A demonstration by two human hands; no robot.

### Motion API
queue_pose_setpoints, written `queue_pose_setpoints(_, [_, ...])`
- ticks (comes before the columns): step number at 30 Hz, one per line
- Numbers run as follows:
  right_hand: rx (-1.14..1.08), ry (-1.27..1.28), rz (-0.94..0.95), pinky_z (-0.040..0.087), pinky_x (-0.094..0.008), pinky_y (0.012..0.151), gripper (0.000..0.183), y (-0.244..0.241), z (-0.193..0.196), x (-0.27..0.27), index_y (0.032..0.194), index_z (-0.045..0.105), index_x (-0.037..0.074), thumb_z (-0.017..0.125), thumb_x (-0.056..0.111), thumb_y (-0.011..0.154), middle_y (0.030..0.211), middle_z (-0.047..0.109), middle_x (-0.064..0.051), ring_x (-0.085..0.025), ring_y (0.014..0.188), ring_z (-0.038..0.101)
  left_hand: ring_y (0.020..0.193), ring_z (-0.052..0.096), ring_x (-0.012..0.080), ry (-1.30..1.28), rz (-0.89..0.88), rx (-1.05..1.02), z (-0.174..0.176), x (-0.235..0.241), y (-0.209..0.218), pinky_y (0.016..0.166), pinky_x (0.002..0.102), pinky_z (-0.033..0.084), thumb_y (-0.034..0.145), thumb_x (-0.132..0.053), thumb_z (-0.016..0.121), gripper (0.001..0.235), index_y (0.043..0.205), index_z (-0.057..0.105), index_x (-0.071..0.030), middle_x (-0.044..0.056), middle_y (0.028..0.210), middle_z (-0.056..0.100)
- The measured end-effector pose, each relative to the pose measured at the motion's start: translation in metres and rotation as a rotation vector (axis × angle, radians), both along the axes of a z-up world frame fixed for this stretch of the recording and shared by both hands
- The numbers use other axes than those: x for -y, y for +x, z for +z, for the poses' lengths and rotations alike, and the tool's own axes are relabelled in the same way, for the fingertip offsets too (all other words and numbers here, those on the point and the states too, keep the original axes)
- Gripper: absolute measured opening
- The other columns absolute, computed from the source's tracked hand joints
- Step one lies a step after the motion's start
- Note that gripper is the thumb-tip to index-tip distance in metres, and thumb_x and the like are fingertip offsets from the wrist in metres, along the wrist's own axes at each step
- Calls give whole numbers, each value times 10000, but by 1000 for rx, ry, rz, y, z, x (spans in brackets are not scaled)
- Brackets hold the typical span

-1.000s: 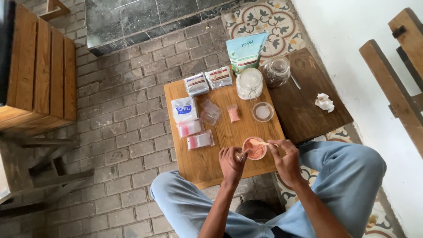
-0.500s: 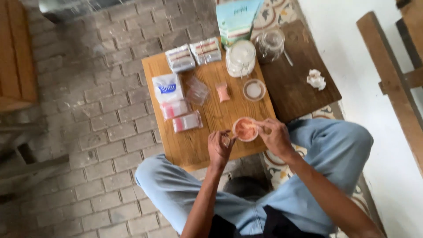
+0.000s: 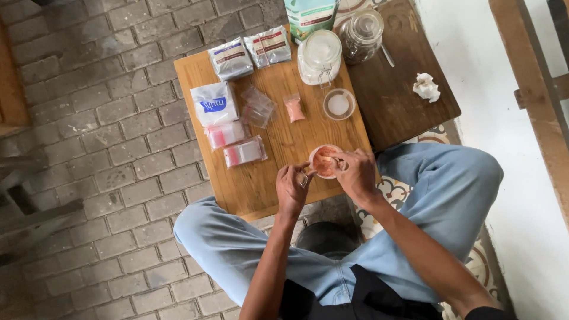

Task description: The person sits cross-legged on the floor and mixes a pink powder in a small plastic container using a wooden stick. Several packets of powder and jars are placed on a wooden table in front of them.

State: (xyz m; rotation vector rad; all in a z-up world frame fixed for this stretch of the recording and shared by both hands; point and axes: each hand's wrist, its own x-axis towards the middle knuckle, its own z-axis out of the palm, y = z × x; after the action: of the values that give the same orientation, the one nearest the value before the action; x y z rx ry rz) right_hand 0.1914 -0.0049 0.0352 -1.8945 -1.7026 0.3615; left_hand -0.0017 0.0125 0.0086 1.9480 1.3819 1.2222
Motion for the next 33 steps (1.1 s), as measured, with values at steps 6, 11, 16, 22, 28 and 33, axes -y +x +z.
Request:
queue_pose_setpoints(6, [-28,-43,-58,479,-382,768,122,-1,3,-1,943,822,253,805,199,834,737,737,-23,-257,751,677,742,696,263,55,4,-13,8,-2,-2,844,380,539,804,-343,874,349,849,604,-127,16,850,781])
queue_pose_setpoints(11, [-207,-72,-87,514,-340,683,96,0,8,-4,929,836,179,787,158,849,709,727,-73,-270,700,661,780,698,220,107,26,-42,1,-1,1,887,366,519,827,-362,861,338,812,590,-161,-27,852,780])
queue_pose_setpoints(16, [-243,-54,-121,532,-424,639,89,4,0,-4,893,833,115,776,150,835,701,669,-223,-384,690,664,749,692,231,151,38,-52,2,-5,-1,922,367,509,802,-332,887,293,881,672,-150,5,775,754])
queue_pose_setpoints(22, [-352,-209,-134,548,-352,648,168,4,-1,1,969,847,115,770,222,865,679,677,-150,-291,675,671,706,677,203,168,103,-47,13,-4,3,867,346,515,797,-341,892,303,816,641,-173,-39,779,760])
queue_pose_setpoints(28, [-389,-246,-177,574,-403,682,172,16,20,-2,1007,850,154,719,233,927,753,719,-165,-326,761,715,715,676,220,199,110,-30,36,-5,16,827,354,518,881,-315,838,323,793,574,-152,-8,834,757])
queue_pose_setpoints(33, [-508,-255,-249,545,-366,672,176,30,18,0,984,847,137,771,240,863,686,674,-114,-213,700,643,716,691,250,151,126,-42,35,-1,18,798,355,512,908,-344,803,333,787,554,-161,9,869,755])
